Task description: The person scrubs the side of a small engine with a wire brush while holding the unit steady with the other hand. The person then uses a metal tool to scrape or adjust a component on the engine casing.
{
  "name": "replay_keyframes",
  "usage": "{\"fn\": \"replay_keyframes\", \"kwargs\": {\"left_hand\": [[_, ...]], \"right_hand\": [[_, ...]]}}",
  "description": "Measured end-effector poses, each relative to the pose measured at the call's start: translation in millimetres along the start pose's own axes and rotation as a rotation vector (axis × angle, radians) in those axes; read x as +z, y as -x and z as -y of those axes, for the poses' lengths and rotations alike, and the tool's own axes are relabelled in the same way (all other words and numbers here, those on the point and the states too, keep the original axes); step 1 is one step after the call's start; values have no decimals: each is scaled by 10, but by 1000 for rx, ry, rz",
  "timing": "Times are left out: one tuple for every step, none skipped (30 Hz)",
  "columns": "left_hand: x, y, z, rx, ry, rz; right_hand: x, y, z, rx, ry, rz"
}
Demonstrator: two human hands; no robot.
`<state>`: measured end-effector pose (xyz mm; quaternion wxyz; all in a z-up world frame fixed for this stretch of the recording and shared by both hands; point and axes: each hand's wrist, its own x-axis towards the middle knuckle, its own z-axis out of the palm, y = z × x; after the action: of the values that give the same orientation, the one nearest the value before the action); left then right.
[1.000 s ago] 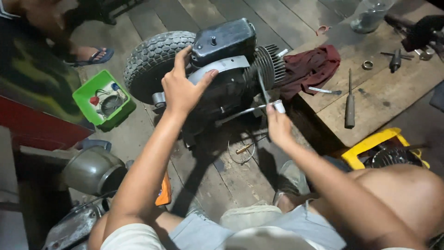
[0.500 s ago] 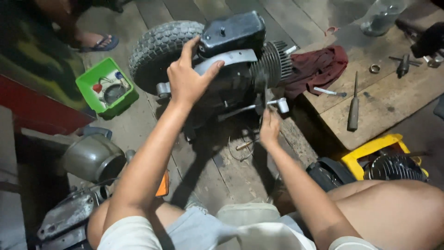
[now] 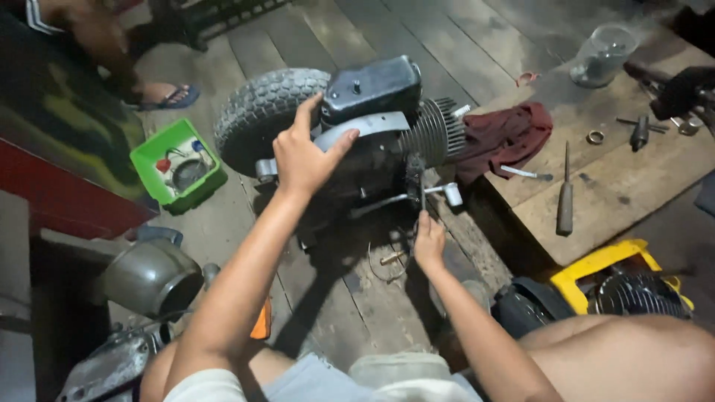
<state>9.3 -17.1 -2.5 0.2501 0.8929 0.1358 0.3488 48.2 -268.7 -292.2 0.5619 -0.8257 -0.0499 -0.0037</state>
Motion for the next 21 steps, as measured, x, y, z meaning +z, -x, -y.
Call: {"fn": "replay_keyframes", "kwargs": {"left_hand": [[0, -29, -18, 6, -4, -7], [-7, -5, -23, -7, 15, -4], [-5, 22, -18, -20, 34, -2], [-8, 21, -6, -33, 30, 13], [-10, 24, 7, -4, 20, -3], [5, 1, 2, 27, 14, -30], [12, 35, 7, 17, 16, -26], [9, 25, 3, 18, 32, -31], [-2, 13, -12, 18, 47, -36], [13, 22, 3, 30, 48, -46], [24, 27, 15, 31, 31, -34], [11, 6, 46, 35, 8, -25], [-9, -33, 1, 50, 2, -36], [-21, -15, -32, 23, 20, -28], [-22, 2, -54, -5, 37, -21], [-28, -8, -47, -10, 33, -13], [-30, -14, -33, 9, 14, -13], [-15, 11, -24, 23, -1, -12], [-10, 41, -25, 13, -1, -4], [-11, 29, -33, 1, 24, -8], [-21, 16, -50, -10, 50, -12]], "right_hand": [[-33, -114, 134, -7, -7, -1], [-72, -155, 241, 17, 14, 8], [-104, -200, 337, 40, 35, 17], [-173, -237, 448, 57, 41, 26], [-239, -277, 555, 2, 31, 39], [-325, -383, 674, -65, 24, 48], [-327, -294, 705, -60, 31, 55], [-317, -228, 763, -104, 40, 13], [-315, -159, 832, -149, 48, -29], [-224, -49, 566, -160, 42, -37], [-130, 54, 303, -76, 16, -32], [19, 138, 60, 6, -18, -24], [51, 48, 126, -6, -32, -30], [65, 23, 158, 20, -35, -32], [88, -10, 180, 46, -39, -33], [-8, -68, 405, 55, -38, -29], [-97, -129, 621, 10, -36, -12], [-212, -184, 814, -34, -28, 6], [-249, -192, 809, -25, -21, 12], [-278, -251, 833, -47, -17, 16], [-313, -306, 867, -69, -14, 19]]}}
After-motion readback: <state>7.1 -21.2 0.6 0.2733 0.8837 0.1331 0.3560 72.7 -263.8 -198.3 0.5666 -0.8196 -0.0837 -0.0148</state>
